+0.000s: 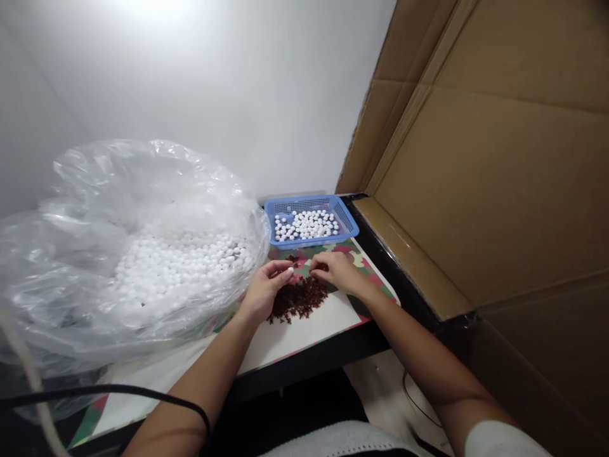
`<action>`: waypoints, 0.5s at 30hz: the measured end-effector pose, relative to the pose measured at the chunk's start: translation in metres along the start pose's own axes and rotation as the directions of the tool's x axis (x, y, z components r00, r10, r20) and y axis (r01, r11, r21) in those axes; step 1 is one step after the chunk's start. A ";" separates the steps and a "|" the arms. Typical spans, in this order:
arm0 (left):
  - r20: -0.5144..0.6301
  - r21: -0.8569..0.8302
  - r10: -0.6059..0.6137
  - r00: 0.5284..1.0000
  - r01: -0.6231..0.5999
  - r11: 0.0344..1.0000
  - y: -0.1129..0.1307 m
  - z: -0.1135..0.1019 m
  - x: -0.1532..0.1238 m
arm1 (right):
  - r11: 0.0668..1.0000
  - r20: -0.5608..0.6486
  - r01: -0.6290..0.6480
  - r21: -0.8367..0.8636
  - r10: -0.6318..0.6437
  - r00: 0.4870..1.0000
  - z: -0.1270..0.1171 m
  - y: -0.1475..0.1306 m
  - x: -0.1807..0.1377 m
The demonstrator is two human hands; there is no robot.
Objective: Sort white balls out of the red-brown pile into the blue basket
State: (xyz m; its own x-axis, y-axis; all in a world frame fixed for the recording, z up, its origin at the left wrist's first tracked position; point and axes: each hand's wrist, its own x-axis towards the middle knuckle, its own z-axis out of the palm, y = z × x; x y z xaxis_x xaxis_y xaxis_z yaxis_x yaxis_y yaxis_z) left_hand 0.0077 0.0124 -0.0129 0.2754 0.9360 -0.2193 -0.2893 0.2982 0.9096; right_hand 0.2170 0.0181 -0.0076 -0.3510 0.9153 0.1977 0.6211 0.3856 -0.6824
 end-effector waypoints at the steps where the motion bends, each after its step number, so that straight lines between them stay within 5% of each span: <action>1: 0.001 0.001 0.000 1.000 0.000 1.000 0.000 -0.001 0.000 | 0.999 -0.007 0.020 0.032 -0.020 1.000 0.002 -0.004 0.005; 8: -0.008 0.000 0.035 0.999 -0.035 0.999 -0.002 -0.001 0.000 | 0.983 -0.262 0.122 0.138 -0.082 0.962 0.017 -0.032 0.017; 15: 0.006 0.030 0.076 0.997 -0.076 0.997 -0.002 0.000 0.000 | 0.978 -0.306 0.156 0.137 -0.108 0.946 0.027 -0.032 0.011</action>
State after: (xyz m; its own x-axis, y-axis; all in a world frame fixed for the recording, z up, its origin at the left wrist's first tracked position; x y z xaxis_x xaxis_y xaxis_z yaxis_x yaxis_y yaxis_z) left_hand 0.0085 0.0116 -0.0146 0.2583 0.9548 -0.1472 -0.2820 0.2202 0.9338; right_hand 0.1744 0.0125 -0.0032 -0.1849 0.8598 0.4759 0.4563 0.5040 -0.7333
